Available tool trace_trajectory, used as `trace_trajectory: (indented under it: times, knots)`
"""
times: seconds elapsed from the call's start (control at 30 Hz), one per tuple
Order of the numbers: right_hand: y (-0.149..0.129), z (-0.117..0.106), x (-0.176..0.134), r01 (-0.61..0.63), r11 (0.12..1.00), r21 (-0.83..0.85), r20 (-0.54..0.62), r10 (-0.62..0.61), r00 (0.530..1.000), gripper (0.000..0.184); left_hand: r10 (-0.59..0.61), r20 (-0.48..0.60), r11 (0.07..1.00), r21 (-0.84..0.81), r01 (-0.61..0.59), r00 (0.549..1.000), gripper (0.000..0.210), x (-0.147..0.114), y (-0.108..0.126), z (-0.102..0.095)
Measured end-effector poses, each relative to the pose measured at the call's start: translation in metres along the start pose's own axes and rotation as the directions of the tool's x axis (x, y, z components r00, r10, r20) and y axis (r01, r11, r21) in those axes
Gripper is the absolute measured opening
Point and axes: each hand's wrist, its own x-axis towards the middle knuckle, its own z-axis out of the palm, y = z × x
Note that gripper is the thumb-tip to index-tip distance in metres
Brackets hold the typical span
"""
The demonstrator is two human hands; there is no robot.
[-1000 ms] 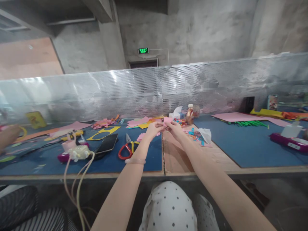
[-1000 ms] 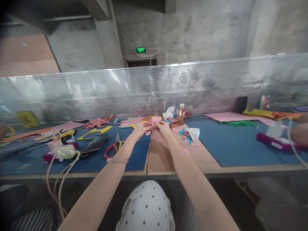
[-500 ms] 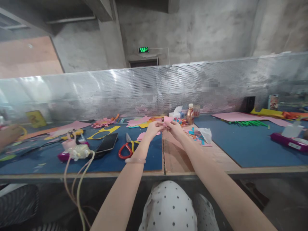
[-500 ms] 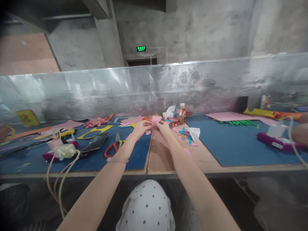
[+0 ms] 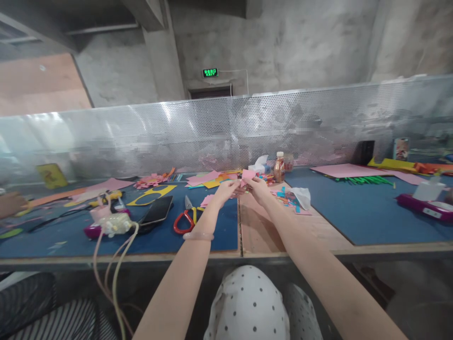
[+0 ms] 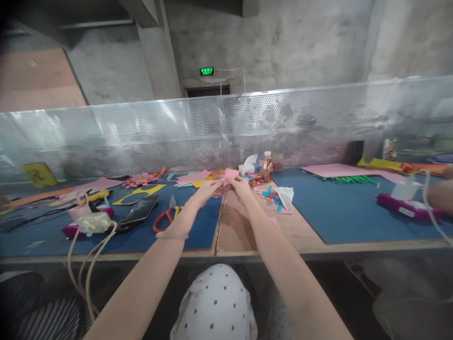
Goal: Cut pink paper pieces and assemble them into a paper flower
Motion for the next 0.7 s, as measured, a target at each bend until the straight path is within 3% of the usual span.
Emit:
trace_trajectory:
  times: [0.43,0.7]
  knots:
    - [-0.003,-0.001,0.0,0.005,0.998,0.059,-0.019,-0.003,1.0,0.021,0.036,0.068,0.998,0.057,-0.04,0.997,0.031,-0.001,0.002,-0.001]
    - [-0.012,0.003,-0.004,-0.02,0.984,0.179,0.052,0.011,0.999,0.021,0.156,-0.112,0.987,-0.013,-0.158,0.981,0.031,0.001,0.005,-0.002]
